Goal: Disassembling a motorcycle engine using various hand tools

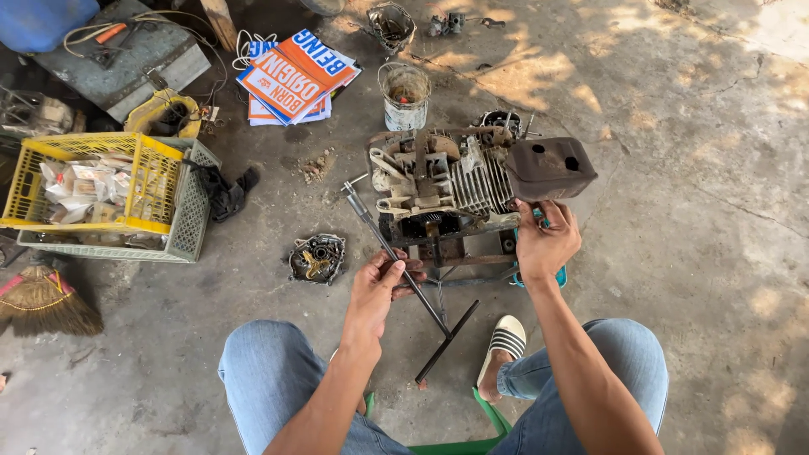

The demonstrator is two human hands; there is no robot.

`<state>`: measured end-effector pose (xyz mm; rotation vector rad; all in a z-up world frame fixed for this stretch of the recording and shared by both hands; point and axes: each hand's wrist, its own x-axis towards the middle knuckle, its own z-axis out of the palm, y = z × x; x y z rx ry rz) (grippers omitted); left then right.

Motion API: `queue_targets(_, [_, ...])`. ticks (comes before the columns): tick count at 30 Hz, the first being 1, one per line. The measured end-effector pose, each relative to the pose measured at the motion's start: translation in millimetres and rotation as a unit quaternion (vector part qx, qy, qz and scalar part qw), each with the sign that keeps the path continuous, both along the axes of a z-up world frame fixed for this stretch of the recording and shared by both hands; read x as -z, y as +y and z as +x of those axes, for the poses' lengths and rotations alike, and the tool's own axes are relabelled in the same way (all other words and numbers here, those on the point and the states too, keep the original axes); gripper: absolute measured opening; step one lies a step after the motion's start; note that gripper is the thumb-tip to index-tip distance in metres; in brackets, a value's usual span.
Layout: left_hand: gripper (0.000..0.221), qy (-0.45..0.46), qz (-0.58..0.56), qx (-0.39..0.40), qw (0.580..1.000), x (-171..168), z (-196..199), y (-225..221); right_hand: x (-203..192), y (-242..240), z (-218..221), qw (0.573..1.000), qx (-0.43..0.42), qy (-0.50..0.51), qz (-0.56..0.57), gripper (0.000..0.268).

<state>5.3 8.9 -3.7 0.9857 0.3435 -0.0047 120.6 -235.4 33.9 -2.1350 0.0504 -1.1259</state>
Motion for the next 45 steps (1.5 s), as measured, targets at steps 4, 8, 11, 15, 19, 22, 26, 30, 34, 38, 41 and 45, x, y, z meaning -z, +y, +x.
queue_targets(4, [0.013,0.007,0.005,0.003,1.0,-2.2,-1.8,1.8,21.5,-4.0,8.9,0.992,-0.015,0.048,0.115,0.019])
queue_targets(8, [0.013,0.007,0.005,0.005,1.0,-2.9,2.8,-1.2,18.3,-12.0,14.0,0.978,-0.106,0.057,0.17,0.025])
queue_targets(11, [0.013,0.014,0.008,0.009,1.0,-4.6,0.0,-4.1,1.9,-19.5,3.2,0.966,-0.171,0.084,0.176,0.031])
queue_targets(15, [0.011,0.018,0.014,0.01,1.0,-13.6,0.4,-2.9,-21.1,-27.1,-7.0,0.964,-0.213,0.114,0.108,0.025])
queue_targets(19, [0.013,0.019,0.009,0.012,1.0,-5.7,2.4,-1.2,-12.5,-36.4,0.6,0.978,-0.191,0.074,0.035,0.024])
queue_targets(22, [0.013,0.014,0.003,0.012,1.0,-0.5,1.9,0.2,-11.2,-39.7,2.4,0.981,-0.18,0.069,-0.006,0.025])
queue_targets(26, [0.014,0.011,0.004,0.012,1.0,0.7,0.6,3.4,-13.5,-45.4,3.0,0.98,-0.17,0.078,-0.073,0.021])
queue_targets(30, [0.013,0.013,0.002,0.012,1.0,-2.7,0.5,2.6,-24.7,-37.9,-3.3,0.976,-0.148,0.074,-0.144,0.011])
queue_targets(34, [0.013,0.012,0.005,0.01,1.0,-5.2,0.3,1.3,-44.9,-22.8,-13.2,0.978,-0.151,0.068,-0.129,0.009])
queue_targets(38, [0.013,0.012,0.008,0.008,1.0,-6.3,1.2,1.5,-28.8,-24.9,-6.9,0.984,-0.154,0.051,-0.074,0.007])
queue_targets(41, [0.013,0.009,0.004,0.005,1.0,-8.6,1.6,1.9,-19.1,-25.1,-2.8,0.987,-0.145,0.022,-0.066,0.009])
queue_targets(45, [0.013,0.008,0.002,-0.001,1.0,-12.9,-0.7,1.6,-20.6,-22.4,-6.7,0.989,-0.12,-0.011,-0.083,0.009])
